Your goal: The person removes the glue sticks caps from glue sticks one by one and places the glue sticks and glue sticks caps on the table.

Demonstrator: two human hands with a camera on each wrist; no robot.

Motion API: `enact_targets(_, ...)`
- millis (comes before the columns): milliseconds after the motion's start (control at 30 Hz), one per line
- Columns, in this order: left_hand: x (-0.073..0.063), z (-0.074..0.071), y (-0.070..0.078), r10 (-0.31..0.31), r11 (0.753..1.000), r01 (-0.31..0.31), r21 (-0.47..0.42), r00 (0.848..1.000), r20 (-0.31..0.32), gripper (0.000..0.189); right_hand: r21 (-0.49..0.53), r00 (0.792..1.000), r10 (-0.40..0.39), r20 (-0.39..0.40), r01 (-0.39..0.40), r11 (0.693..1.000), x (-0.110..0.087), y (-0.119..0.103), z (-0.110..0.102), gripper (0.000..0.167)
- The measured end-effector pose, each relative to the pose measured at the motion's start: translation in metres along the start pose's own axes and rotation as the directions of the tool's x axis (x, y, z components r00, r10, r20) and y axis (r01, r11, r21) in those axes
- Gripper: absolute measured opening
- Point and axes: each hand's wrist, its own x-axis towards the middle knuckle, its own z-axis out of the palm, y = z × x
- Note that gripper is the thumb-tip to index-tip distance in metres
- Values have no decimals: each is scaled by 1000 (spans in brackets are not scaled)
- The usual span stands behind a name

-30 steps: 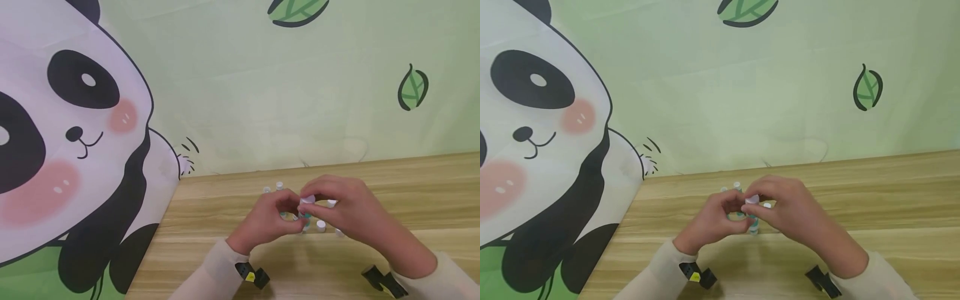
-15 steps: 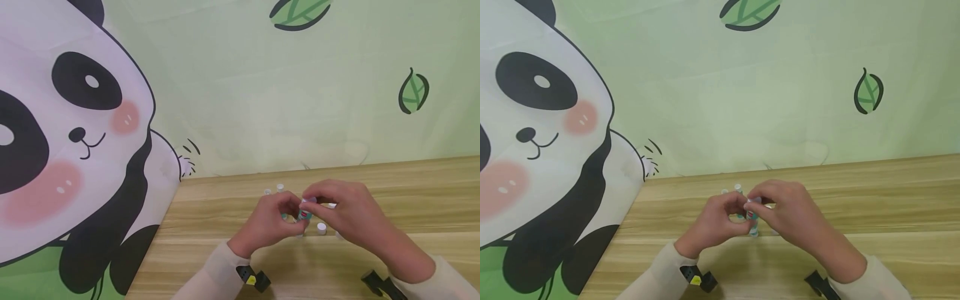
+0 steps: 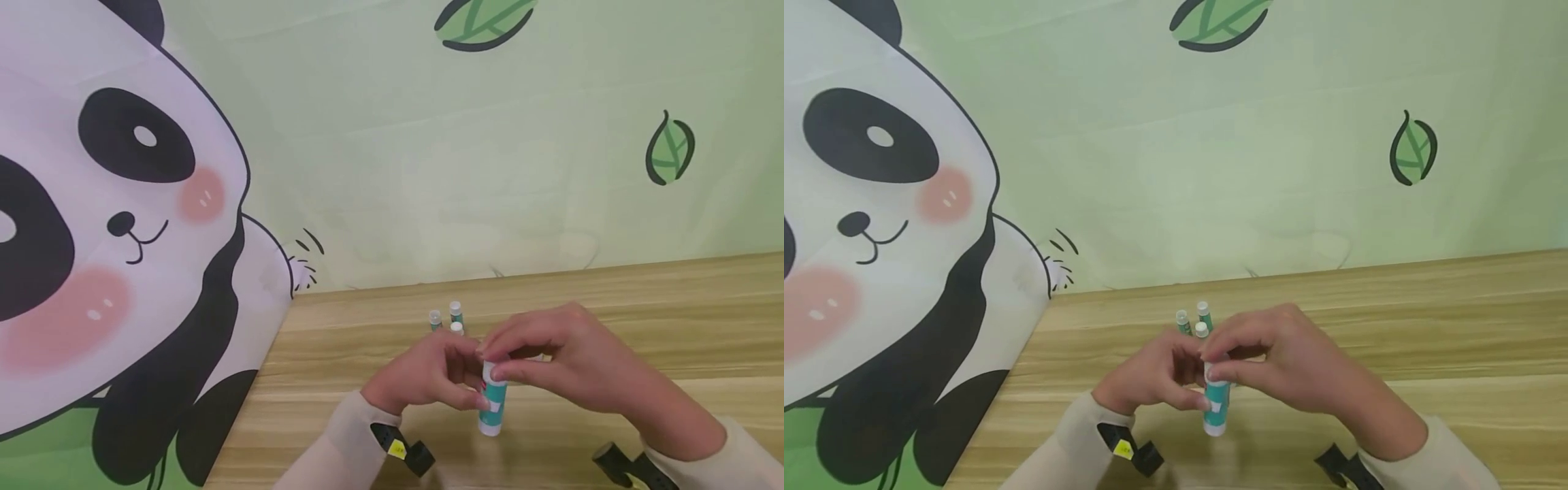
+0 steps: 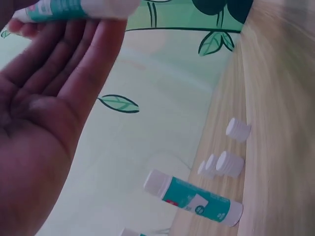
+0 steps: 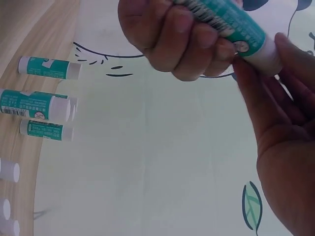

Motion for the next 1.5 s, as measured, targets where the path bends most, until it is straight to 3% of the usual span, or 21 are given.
enact_targets(133, 1, 1, 2, 32, 999, -32, -11, 999, 10, 31, 22, 1000, -22, -18, 22, 1000, 1, 1, -1, 29)
enact_targets(300, 5, 5, 1, 79, 992, -66, 106, 988, -129, 26, -81, 991, 30, -133, -41, 996, 2, 0, 2, 27)
enact_targets(400, 8, 9, 0, 83, 975, -27, 221, 965, -249, 22, -155, 971, 94, -218, -129, 979, 2, 0, 5, 26)
enact_targets(533, 10, 14, 0, 109, 926, 46, 374, 918, -381, 16, -205, 942, 175, -287, -239, 949, 3, 1, 7, 22)
enact_targets(667, 13, 19, -2, 162, 889, 73, 453, 874, -459, 13, -242, 925, 208, -317, -291, 926, 4, 2, 8, 21)
enact_targets(767, 13, 21, -5, 184, 879, 71, 471, 862, -473, 13, -244, 916, 230, -329, -318, 916, 4, 2, 10, 20)
enact_targets(933, 13, 20, -7, 164, 893, 63, 445, 877, -451, 14, -210, 899, 299, -319, -375, 903, 3, -1, 11, 17)
enact_targets(1100, 11, 17, -6, 89, 932, 67, 356, 910, -405, 16, -177, 894, 369, -253, -418, 891, 4, -6, 8, 10)
enact_targets(1200, 9, 12, -5, 65, 966, 20, 258, 946, -316, 16, -117, 897, 404, -181, -427, 897, 3, -8, 5, 9)
enact_targets(1333, 4, 5, -5, 39, 995, -23, 97, 986, -160, 21, 62, 904, 426, -36, -424, 904, 2, -9, 2, 10)
enact_targets(1500, -1, -1, -3, -6, 997, 4, -72, 1000, -20, 24, 254, 945, 317, 85, -328, 910, 0, -6, 2, 12)
